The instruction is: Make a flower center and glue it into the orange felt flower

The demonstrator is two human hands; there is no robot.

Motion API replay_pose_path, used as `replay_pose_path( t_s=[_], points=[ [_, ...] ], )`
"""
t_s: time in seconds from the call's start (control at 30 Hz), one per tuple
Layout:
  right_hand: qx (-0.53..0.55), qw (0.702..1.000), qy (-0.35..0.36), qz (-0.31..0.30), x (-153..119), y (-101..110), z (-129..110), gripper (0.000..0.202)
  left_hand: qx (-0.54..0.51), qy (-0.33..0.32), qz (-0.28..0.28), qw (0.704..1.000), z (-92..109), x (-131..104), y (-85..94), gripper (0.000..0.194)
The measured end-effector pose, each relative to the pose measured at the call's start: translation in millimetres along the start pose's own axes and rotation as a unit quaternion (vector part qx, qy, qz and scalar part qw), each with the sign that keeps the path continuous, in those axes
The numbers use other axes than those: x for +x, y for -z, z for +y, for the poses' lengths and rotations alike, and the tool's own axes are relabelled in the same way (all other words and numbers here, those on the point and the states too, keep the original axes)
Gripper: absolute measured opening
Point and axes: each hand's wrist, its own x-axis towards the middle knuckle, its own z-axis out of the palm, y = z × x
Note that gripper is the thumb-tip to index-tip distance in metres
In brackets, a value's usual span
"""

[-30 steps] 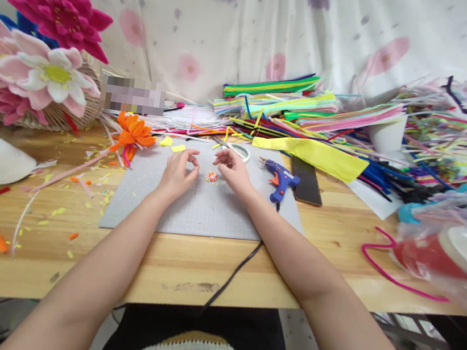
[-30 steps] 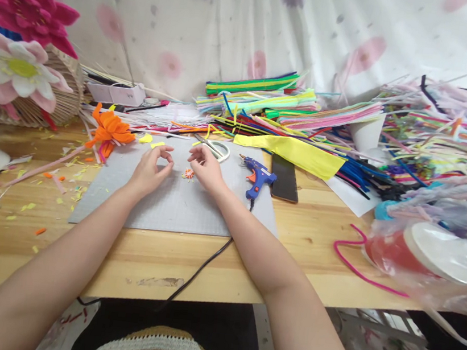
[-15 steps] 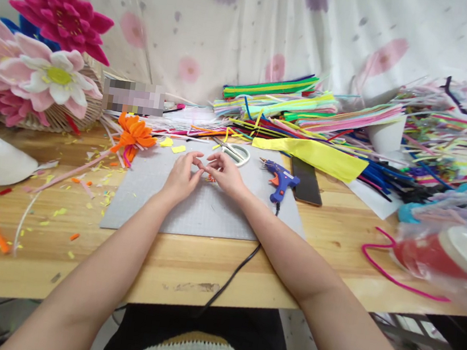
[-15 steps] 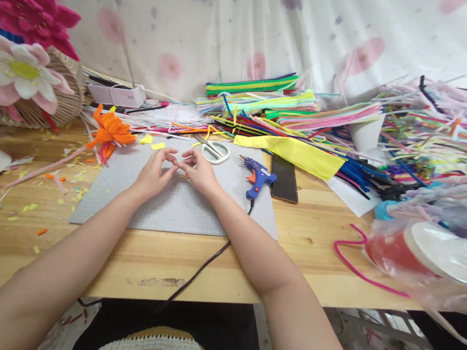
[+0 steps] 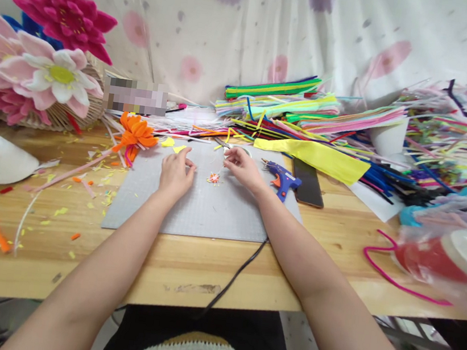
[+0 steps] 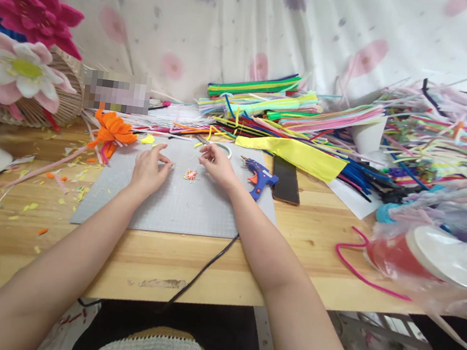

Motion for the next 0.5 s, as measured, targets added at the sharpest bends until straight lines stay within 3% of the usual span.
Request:
replay_pose_path(
  t_s=[0.13, 0.3, 0.5],
  points=[
    [0.006, 0.999, 0.004, -0.04, 1, -5, 1, 0.02, 0.002, -0.017, 0.003, 1.0, 7, -1, 2.6, 0.055],
    [-0.017, 0.998, 0.006, -0.064, 2, -10, -4, 0.018, -0.042, -0.104, -0.039, 0.993, 14, -5, 4.4, 0.066],
    [-0.047, 0.995, 0.026, -0.083, 4, -10, -4, 0.018, -0.074, -0.151, -0.078, 0.983, 17, -7, 4.6, 0.078]
  ],
)
